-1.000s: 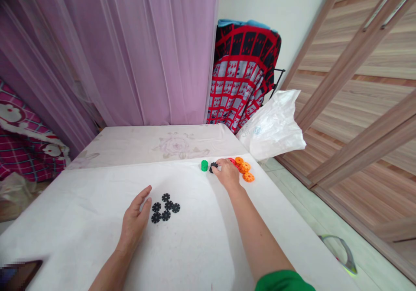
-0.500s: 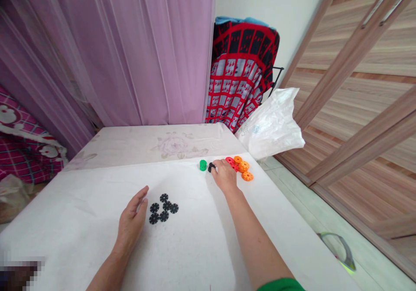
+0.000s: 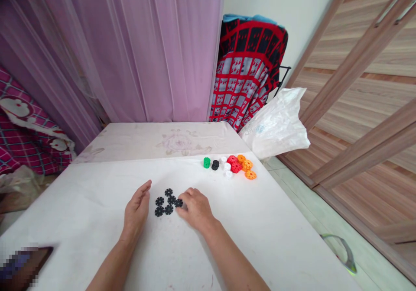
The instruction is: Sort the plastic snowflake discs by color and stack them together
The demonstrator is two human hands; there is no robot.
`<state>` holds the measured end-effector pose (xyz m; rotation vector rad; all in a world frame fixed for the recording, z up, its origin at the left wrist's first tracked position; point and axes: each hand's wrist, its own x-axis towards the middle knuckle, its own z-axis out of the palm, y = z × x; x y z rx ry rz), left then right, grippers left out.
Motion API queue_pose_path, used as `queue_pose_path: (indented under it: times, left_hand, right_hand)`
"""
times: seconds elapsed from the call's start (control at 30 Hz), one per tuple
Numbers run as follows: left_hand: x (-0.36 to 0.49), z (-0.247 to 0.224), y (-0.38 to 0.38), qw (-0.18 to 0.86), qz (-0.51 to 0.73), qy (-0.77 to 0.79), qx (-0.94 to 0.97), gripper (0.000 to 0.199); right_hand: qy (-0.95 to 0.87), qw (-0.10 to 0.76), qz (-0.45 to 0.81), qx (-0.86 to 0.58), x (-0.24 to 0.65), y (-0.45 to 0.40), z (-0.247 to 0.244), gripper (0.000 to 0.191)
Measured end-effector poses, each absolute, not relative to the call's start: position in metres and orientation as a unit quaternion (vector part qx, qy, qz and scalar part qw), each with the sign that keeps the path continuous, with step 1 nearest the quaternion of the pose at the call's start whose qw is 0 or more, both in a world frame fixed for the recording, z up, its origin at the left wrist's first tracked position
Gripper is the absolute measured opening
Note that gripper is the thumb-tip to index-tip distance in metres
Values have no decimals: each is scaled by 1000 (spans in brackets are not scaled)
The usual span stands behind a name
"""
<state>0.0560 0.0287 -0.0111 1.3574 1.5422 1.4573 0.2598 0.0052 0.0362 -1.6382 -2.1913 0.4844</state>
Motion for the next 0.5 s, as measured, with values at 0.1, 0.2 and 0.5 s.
queue_pose_path:
  times: [0.1,0.2,0.5]
  left_hand:
    - [57,-11,28,308,547,587,511,38]
    - [58,-9,27,311,545,588,511,38]
    - [59,-9,27,319,540,594,504,41]
  right_hand:
    - [-773,158,164,-592,256,6,37,17]
    - [-768,162,161,-599,263,9,39,15]
    - [-649,215,6,-730,356,67,64,20]
